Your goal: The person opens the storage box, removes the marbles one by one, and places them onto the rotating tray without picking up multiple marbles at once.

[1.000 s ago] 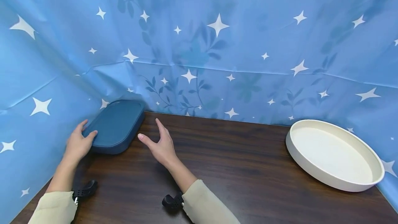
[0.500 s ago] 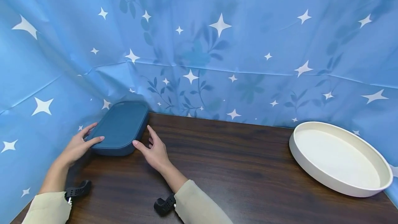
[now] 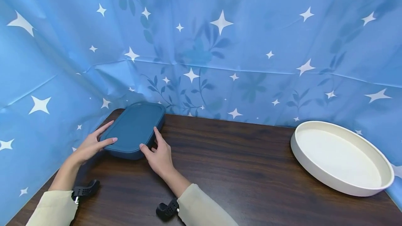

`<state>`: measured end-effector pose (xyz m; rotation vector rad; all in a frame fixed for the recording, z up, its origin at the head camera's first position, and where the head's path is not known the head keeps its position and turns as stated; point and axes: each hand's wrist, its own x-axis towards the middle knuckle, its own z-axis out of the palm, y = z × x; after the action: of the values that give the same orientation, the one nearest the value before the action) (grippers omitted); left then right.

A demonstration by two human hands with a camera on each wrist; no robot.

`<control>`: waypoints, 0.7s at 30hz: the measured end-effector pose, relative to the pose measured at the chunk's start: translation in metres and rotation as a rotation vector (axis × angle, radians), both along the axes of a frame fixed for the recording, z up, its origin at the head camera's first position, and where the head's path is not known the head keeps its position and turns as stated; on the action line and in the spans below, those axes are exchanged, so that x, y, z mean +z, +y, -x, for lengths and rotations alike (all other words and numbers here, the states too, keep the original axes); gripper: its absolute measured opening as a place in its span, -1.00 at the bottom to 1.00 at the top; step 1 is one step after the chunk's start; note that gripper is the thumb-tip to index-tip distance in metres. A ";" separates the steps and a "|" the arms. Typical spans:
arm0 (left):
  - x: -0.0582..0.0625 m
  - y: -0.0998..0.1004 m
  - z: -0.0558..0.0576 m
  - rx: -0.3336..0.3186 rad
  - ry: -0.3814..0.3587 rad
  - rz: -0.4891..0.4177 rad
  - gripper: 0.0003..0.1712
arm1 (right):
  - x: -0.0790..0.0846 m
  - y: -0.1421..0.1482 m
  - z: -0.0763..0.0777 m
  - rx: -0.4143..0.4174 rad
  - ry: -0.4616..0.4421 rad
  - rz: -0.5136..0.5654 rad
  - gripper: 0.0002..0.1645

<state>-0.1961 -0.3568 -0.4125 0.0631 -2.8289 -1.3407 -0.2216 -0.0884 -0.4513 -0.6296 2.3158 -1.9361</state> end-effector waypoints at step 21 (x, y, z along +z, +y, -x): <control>-0.009 0.064 0.011 -0.111 0.076 -0.134 0.02 | -0.001 0.065 -0.007 -0.071 0.001 0.009 -0.10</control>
<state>-0.2070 -0.2929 -0.4212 -0.1430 -2.7142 -1.5184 -0.2144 -0.0231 -0.4528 -0.5561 2.3634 -1.9767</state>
